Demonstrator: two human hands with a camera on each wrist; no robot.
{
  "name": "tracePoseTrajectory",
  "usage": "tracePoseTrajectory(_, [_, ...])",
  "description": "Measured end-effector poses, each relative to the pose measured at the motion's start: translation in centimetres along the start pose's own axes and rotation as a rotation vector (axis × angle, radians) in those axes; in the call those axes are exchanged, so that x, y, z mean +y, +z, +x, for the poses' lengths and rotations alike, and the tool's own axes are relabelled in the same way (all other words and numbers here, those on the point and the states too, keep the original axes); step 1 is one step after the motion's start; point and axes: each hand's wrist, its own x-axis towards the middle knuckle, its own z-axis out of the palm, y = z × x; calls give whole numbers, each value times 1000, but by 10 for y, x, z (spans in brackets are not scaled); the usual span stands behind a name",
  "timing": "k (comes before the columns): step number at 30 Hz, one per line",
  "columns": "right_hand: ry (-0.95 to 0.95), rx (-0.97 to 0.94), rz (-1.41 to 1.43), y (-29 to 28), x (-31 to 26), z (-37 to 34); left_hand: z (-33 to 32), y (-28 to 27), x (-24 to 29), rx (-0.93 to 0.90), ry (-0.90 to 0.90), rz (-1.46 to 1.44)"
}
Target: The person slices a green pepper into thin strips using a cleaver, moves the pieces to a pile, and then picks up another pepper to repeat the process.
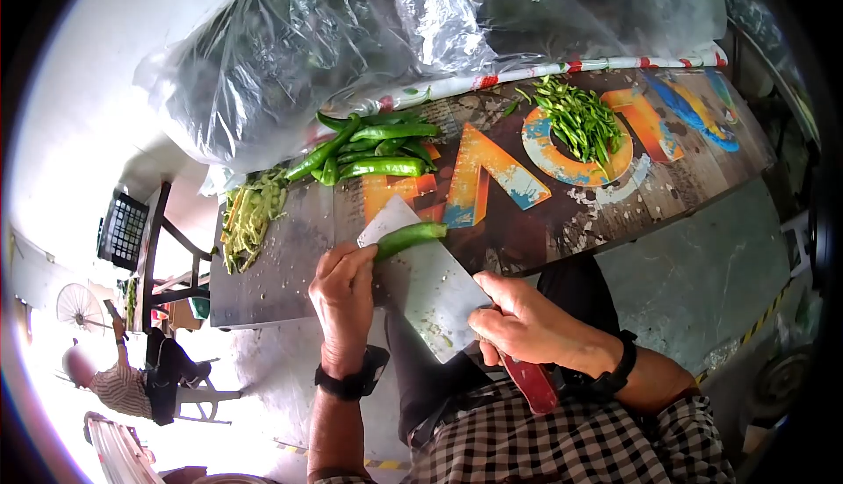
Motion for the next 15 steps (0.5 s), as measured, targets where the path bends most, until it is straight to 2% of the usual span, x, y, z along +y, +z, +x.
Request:
tracePoseTrajectory(7, [4, -33, -25, -2, -14, 1, -2, 4, -4, 54, 20, -14])
tracePoseTrajectory(13, [27, -73, -82, -6, -14, 0, -3, 6, 2, 96, -74, -37])
tracePoseTrajectory(15, [4, -79, -80, -1, -14, 7, -3, 6, 0, 99, -6, -5])
